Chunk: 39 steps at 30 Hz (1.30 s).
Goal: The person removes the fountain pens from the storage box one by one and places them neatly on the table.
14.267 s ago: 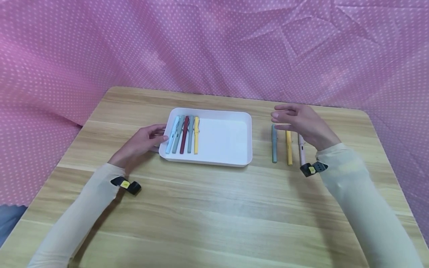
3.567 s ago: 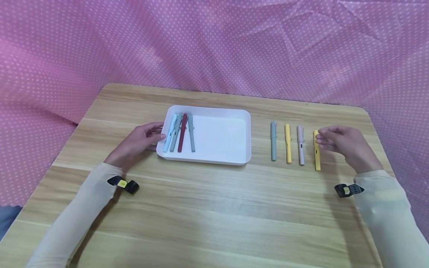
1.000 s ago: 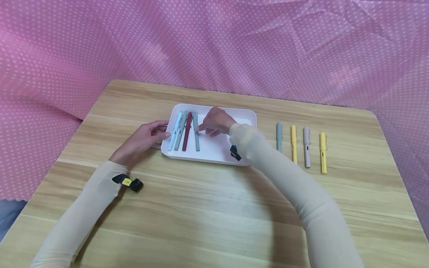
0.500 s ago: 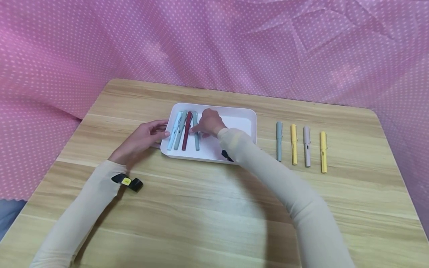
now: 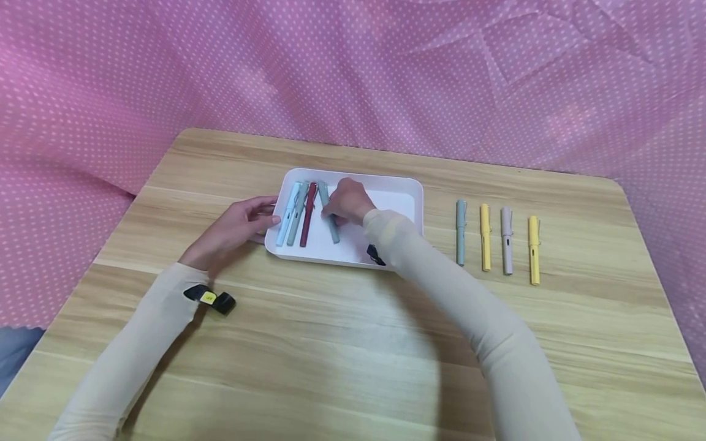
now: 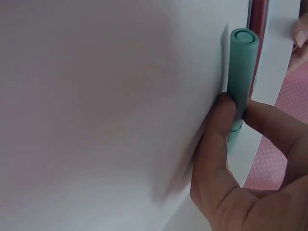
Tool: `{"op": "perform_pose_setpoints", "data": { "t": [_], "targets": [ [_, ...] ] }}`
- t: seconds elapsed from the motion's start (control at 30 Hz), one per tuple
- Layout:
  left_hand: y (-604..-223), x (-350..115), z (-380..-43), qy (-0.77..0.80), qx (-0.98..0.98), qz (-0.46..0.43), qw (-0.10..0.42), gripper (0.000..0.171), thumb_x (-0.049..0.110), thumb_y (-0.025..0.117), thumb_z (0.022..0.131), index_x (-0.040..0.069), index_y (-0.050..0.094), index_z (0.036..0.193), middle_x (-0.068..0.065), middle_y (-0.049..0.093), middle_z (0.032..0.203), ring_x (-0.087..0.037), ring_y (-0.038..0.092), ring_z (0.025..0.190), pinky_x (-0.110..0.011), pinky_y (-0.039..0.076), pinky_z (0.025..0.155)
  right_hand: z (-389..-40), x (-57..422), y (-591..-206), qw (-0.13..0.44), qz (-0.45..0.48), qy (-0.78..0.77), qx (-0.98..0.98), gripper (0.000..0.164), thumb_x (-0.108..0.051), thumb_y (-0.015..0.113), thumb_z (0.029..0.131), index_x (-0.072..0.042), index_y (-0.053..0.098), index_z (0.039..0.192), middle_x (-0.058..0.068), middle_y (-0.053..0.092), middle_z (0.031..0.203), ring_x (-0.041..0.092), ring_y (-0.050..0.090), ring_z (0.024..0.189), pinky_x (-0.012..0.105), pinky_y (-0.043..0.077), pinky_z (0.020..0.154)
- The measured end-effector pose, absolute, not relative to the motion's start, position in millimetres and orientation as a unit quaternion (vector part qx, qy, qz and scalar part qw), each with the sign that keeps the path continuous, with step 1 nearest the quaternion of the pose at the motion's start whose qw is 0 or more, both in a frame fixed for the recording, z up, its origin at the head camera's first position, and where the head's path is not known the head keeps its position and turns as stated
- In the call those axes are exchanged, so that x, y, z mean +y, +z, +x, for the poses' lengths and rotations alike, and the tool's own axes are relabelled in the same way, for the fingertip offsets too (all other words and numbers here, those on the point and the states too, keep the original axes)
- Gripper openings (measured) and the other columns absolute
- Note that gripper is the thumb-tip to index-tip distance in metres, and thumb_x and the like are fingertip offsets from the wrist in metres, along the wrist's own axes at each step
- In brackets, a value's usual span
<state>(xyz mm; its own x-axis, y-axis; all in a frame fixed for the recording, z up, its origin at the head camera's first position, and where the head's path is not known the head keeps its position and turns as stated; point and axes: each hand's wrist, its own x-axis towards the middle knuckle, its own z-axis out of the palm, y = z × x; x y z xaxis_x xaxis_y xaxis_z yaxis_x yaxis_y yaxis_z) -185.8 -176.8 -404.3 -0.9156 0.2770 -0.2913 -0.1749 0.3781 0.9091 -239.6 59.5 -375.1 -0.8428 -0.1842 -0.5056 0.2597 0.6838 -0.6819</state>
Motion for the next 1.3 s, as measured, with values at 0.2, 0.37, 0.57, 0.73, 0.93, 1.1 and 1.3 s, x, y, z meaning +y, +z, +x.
{"op": "perform_pose_setpoints", "data": {
  "t": [0.2,0.37,0.57,0.73,0.93,1.1,1.3],
  "targets": [
    [-403.8,-176.1,-185.8,0.561,0.801,0.025,0.206,0.059,0.028,0.063,0.092,0.018,0.038,0.145,-0.005,0.053,0.122,-0.021,0.058,0.106,-0.032,0.058,0.079,-241.8,65.0,-372.8,0.295,0.028,-0.428,0.854,0.025,-0.01,0.075,0.081,-0.002,0.061,0.1,0.012,0.065,0.093,0.021,0.067,0.078,0.029,0.058,0.074],
    [-403.3,-175.7,-185.7,0.561,0.801,0.024,0.208,0.06,0.03,0.063,0.092,0.019,0.037,0.145,-0.005,0.052,0.123,-0.021,0.058,0.107,-0.032,0.057,0.079,-244.5,69.6,-370.8,0.32,0.039,-0.454,0.831,0.023,-0.01,0.075,0.081,-0.002,0.063,0.099,0.013,0.066,0.094,0.021,0.066,0.08,0.031,0.057,0.076],
    [-402.0,-175.3,-184.6,0.561,0.8,0.021,0.212,0.061,0.031,0.063,0.092,0.02,0.036,0.146,-0.004,0.051,0.126,-0.021,0.056,0.109,-0.032,0.057,0.08,-250.8,76.8,-370.2,0.368,0.057,-0.477,0.796,0.022,-0.012,0.074,0.082,-0.002,0.064,0.099,0.009,0.063,0.089,0.02,0.061,0.08,0.031,0.055,0.08],
    [-402.7,-175.1,-184.7,0.557,0.803,0.02,0.211,0.061,0.031,0.063,0.092,0.019,0.036,0.146,-0.005,0.051,0.127,-0.022,0.057,0.108,-0.032,0.058,0.079,-251.9,80.8,-368.9,0.393,0.054,-0.508,0.765,0.014,-0.011,0.069,0.087,-0.002,0.06,0.094,0.009,0.063,0.085,0.019,0.06,0.079,0.033,0.055,0.085],
    [-403.9,-174.9,-185.7,0.558,0.803,0.02,0.21,0.061,0.031,0.063,0.092,0.018,0.036,0.146,-0.005,0.052,0.125,-0.022,0.057,0.107,-0.033,0.058,0.079,-251.9,85.7,-368.4,0.397,0.044,-0.546,0.737,0.015,-0.012,0.068,0.088,-0.001,0.06,0.093,0.017,0.068,0.101,0.02,0.066,0.08,0.036,0.055,0.086],
    [-405.0,-174.6,-186.2,0.554,0.805,0.018,0.209,0.06,0.031,0.062,0.092,0.019,0.037,0.145,-0.005,0.052,0.125,-0.022,0.057,0.107,-0.032,0.058,0.079,-250.0,90.4,-365.3,0.373,0.057,-0.571,0.729,0.02,-0.015,0.074,0.083,-0.001,0.066,0.095,0.015,0.069,0.099,0.017,0.066,0.075,0.035,0.055,0.087],
    [-406.6,-175.7,-186.7,0.555,0.806,0.03,0.204,0.059,0.028,0.062,0.093,0.018,0.038,0.145,-0.007,0.052,0.125,-0.023,0.057,0.108,-0.032,0.058,0.079,-246.1,100.1,-358.5,0.355,0.06,-0.611,0.705,0.02,-0.01,0.075,0.081,0.001,0.064,0.094,0.015,0.069,0.095,0.019,0.067,0.078,0.036,0.054,0.088]
  ]
}}
